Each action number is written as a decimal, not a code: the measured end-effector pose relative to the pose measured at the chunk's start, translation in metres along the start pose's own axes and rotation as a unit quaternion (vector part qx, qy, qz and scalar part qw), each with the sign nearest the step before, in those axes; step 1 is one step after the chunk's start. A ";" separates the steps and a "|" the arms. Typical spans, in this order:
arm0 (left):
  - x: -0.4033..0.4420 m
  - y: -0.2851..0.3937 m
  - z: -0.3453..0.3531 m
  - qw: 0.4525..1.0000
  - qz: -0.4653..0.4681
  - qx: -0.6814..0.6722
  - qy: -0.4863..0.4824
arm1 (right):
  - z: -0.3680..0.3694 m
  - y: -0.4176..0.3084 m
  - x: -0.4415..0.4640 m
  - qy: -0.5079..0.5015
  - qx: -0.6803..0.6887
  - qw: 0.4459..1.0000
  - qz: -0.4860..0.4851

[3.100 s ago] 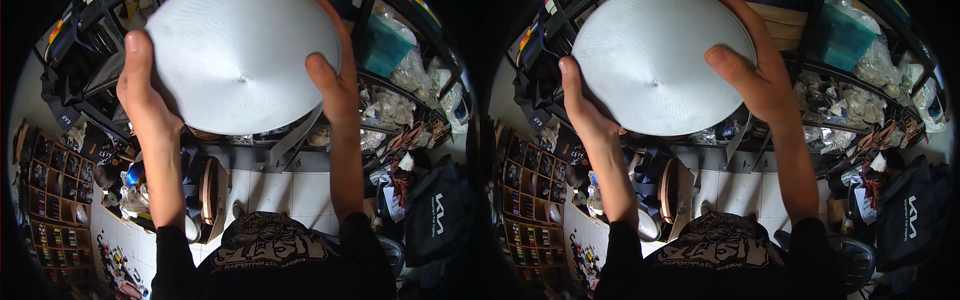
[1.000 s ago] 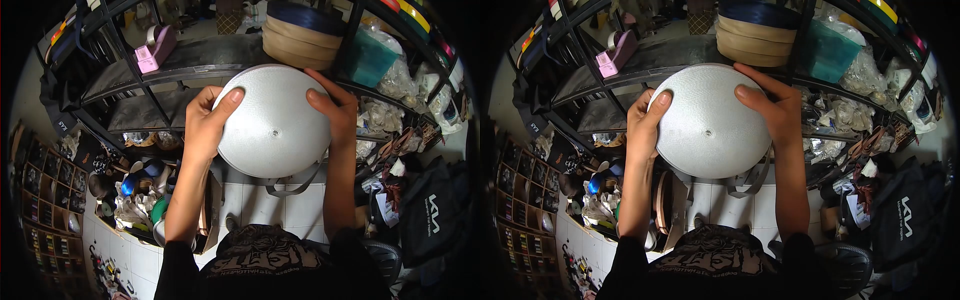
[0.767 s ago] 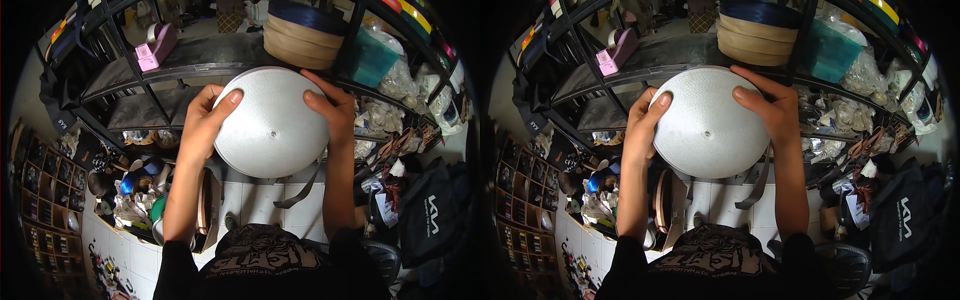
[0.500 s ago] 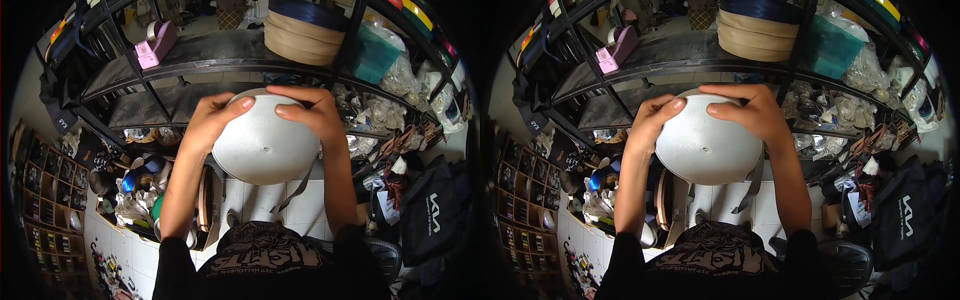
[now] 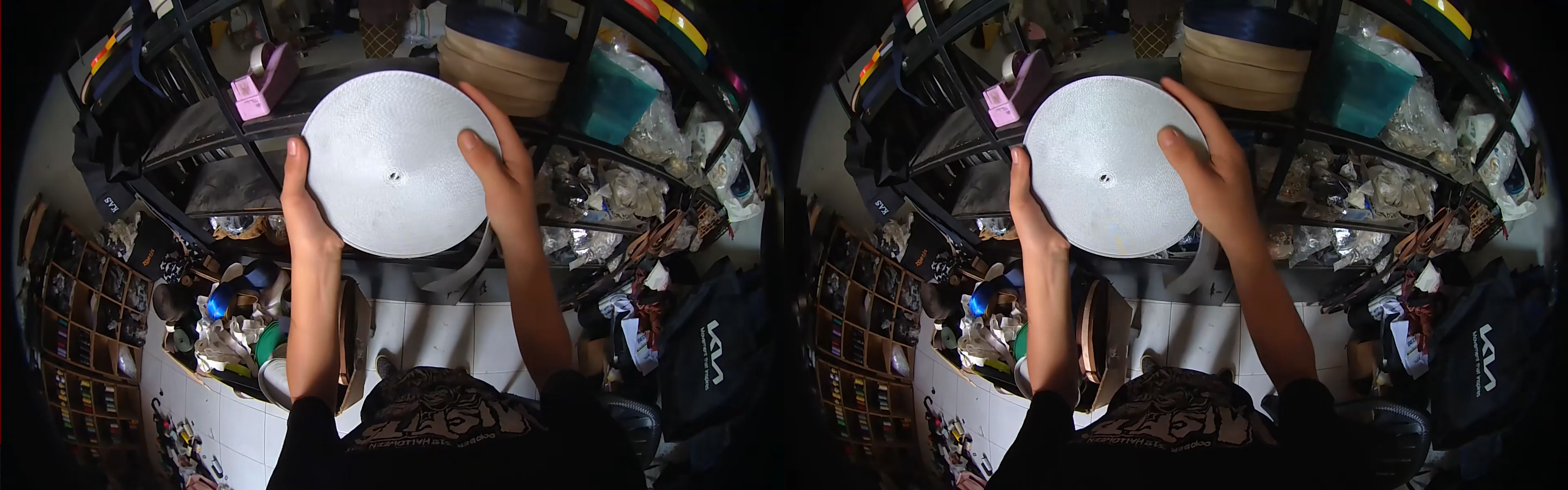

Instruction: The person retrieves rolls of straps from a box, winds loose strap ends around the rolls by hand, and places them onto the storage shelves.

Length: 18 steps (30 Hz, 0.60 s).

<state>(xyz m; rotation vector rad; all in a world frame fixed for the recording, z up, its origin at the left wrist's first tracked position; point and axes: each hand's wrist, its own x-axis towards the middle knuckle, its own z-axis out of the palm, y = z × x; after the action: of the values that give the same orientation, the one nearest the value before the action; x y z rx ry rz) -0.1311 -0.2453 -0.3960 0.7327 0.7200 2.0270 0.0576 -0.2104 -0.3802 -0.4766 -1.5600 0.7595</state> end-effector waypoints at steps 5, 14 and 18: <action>0.000 -0.005 0.014 0.995 -0.007 -0.079 0.054 | 0.025 0.014 -0.019 0.073 0.067 0.995 -0.032; -0.011 -0.039 0.038 0.980 -0.034 -0.191 0.038 | 0.052 0.014 -0.037 0.191 0.013 0.980 -0.051; -0.032 -0.040 0.034 0.976 -0.060 -0.208 0.019 | 0.026 0.001 -0.028 0.200 0.082 0.976 0.001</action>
<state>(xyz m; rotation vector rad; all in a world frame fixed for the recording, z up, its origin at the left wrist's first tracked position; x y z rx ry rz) -0.0708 -0.2454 -0.4093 0.3970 0.3324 1.9932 0.0363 -0.2343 -0.4006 -0.4765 -1.1130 0.7347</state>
